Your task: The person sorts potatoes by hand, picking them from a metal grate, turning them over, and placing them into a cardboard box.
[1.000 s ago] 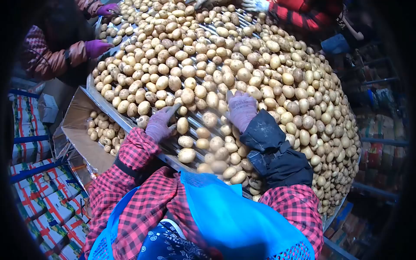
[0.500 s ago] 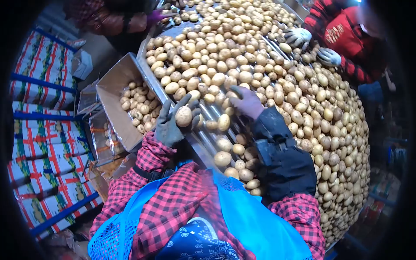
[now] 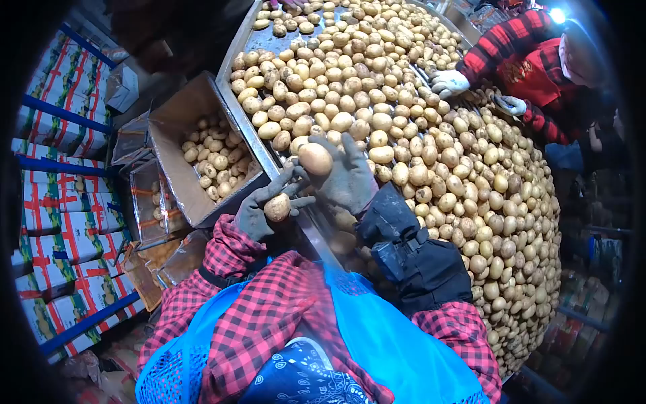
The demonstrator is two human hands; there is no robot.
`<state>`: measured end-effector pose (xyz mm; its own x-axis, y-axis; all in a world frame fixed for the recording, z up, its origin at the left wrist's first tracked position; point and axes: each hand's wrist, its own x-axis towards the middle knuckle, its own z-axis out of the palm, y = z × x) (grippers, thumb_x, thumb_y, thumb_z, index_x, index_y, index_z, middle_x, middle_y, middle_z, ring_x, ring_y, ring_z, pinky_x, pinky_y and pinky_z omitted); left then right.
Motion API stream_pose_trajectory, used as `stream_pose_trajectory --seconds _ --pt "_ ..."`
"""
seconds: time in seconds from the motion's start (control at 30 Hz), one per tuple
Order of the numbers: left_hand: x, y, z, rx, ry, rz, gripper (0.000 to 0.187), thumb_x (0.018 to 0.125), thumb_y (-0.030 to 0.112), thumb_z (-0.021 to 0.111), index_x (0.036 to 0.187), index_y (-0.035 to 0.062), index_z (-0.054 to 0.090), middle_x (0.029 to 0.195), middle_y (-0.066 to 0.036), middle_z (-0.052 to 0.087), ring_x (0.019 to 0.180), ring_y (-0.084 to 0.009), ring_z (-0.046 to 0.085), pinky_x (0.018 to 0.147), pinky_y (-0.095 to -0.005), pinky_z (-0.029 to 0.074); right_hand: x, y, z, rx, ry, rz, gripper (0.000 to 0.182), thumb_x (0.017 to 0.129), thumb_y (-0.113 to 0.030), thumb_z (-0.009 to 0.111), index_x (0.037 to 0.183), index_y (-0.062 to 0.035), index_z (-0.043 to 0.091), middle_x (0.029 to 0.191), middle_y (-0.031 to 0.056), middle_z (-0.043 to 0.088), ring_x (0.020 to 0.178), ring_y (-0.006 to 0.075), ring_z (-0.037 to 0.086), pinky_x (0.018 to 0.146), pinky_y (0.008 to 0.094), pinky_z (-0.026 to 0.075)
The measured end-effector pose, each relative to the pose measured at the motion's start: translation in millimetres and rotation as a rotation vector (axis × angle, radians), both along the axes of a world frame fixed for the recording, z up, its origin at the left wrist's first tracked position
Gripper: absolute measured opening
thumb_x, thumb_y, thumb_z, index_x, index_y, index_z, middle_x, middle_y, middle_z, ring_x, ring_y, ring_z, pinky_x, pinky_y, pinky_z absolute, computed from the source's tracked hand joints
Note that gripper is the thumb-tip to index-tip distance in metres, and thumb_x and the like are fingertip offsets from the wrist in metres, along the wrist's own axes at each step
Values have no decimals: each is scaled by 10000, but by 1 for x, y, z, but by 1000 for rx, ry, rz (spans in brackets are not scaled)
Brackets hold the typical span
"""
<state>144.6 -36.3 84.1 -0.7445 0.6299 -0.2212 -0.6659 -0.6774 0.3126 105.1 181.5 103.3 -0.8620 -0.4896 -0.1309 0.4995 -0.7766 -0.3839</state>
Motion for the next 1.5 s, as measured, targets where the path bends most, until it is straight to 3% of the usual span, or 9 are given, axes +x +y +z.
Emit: stream_pose_trajectory --seconds 0.3,0.5,0.57,0.7,0.73,0.83,1.03,1.13,1.5 --pt "-17 -38 -2 -24 32 70 568 980 151 508 1496 3 322 1498 -206 391 1158 -285 600 916 -337 548 17 2 3 -166 -279 92 512 1023 -365 500 1446 -87 423 1388 144 527 1172 249 575 950 358 526" --pt "-52 -102 5 -1258 249 654 609 974 320 595 1460 12 396 1421 -160 452 1292 -267 458 1106 -333 365 19 3 12 380 -86 155 569 969 -292 594 1456 -62 413 1296 77 589 1129 172 598 933 337 512" --pt "-34 -113 0 -1261 271 616 632 999 352 549 1508 51 328 1405 -137 484 1300 -224 461 1104 -343 362 17 -1 17 544 54 175 611 926 -264 638 1456 -56 414 1268 99 604 1104 184 619 921 318 519" --pt "24 -91 -35 45 80 162 679 1018 490 429 1536 87 254 1521 -138 366 1347 -289 432 1136 -436 332 23 -44 31 930 359 192 663 852 -162 727 1424 -6 431 1225 96 610 1025 121 615 856 253 525" --pt "31 -73 -17 -474 385 61 658 1023 479 418 1531 89 266 1515 -129 376 1350 -288 432 1136 -436 337 27 -55 43 911 370 309 668 837 -155 745 1416 -8 445 1245 96 585 1092 132 576 939 285 492" --pt "41 -50 -14 298 -185 141 539 1024 401 435 1455 78 408 1381 -127 533 1300 -266 472 1087 -460 402 41 -74 43 981 736 308 643 861 -183 715 1427 -36 447 1378 119 486 1280 197 453 1091 338 364" --pt "55 -143 -9 -282 -98 613 555 969 347 565 1419 40 462 1202 -184 636 920 -306 681 653 -371 599 48 -34 30 933 365 277 504 948 -145 599 1408 15 471 1338 100 563 1225 168 521 1050 301 406" --pt "95 -241 0 -730 -120 997 377 925 382 611 1137 70 608 1029 -130 688 882 -265 675 655 -397 568 57 -2 19 1025 280 208 457 985 -187 550 1381 35 494 1297 115 591 1192 185 556 1036 316 430" --pt "226 -404 3 -711 -135 1551 443 928 300 634 1302 76 558 1268 -131 617 1060 -261 634 811 -365 563 69 31 12 937 119 100 532 1016 -332 515 1405 25 453 1323 141 567 1213 233 567 1032 386 467"
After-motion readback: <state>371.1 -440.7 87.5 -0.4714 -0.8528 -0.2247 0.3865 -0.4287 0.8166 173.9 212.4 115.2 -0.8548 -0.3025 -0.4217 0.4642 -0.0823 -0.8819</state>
